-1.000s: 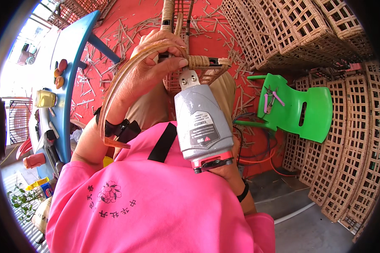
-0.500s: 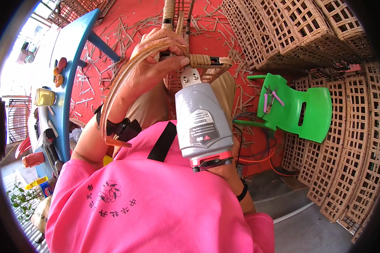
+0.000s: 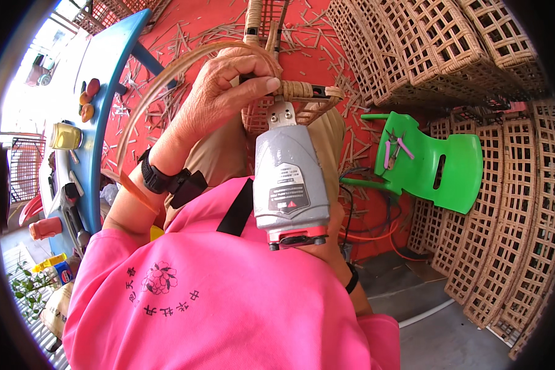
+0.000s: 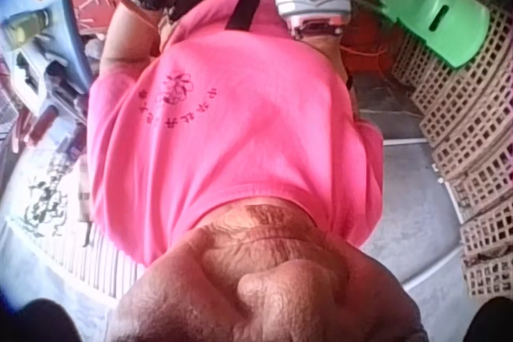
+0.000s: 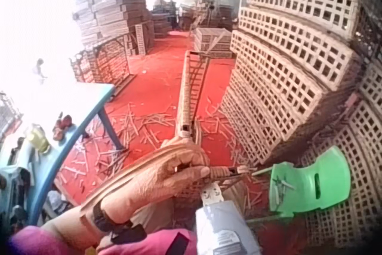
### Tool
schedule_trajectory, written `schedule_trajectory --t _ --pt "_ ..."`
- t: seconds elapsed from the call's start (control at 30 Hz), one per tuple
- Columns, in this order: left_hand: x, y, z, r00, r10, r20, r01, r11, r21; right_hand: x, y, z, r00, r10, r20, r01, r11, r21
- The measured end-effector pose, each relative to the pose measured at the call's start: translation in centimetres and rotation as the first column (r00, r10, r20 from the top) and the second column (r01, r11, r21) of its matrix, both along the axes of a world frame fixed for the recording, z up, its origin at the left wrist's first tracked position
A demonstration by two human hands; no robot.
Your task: Weaving bamboo or rattan strips onto a furniture frame using a pneumatic stapler and shears.
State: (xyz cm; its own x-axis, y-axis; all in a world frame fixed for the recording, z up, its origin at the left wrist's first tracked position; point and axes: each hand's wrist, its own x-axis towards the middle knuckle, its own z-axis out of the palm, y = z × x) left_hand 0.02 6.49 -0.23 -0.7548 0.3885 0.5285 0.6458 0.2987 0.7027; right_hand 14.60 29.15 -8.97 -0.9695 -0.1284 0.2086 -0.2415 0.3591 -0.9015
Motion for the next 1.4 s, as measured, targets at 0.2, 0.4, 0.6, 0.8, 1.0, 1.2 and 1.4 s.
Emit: schedule_trajectory --t 0.2,0.4,0.6,0.8,1.0,1.2,1.4 --pt "0.1 -0.1 0.2 1.000 0.002 0.028 -0.002 1.000 0.012 -0.5 -0.7 0.3 0.999 -0.032 0.027 0.032 0.999 -0.020" --pt "0.0 -0.3 -0.3 0.998 0.026 0.060 -0.028 0.999 0.032 0.0 -1.2 1.4 0.997 -0.063 0.054 0.066 0.996 -0.057" --pt "-0.3 -0.4 -0.2 1.000 -0.016 0.016 0.015 0.999 0.031 1.8 0.3 3.8 0.975 -0.010 0.220 0.066 0.966 -0.250" --pt "-0.3 -0.3 0.2 0.999 -0.024 0.045 0.025 1.000 -0.012 0.8 4.1 3.7 0.942 -0.296 0.158 0.319 0.935 -0.153" --pt "0.3 0.4 0.1 0.993 0.051 0.104 -0.058 0.997 0.058 -1.3 10.6 -1.0 0.832 -0.497 0.247 0.549 0.802 -0.236" --pt "0.4 0.6 0.7 0.990 0.138 0.026 -0.131 0.973 -0.190 -2.7 19.3 -9.5 0.742 -0.538 0.401 0.651 0.722 -0.237" --pt "0.6 1.1 0.8 0.975 0.192 -0.115 -0.221 0.906 -0.361 -5.6 26.0 -16.1 0.532 -0.810 0.248 0.653 0.578 0.489"
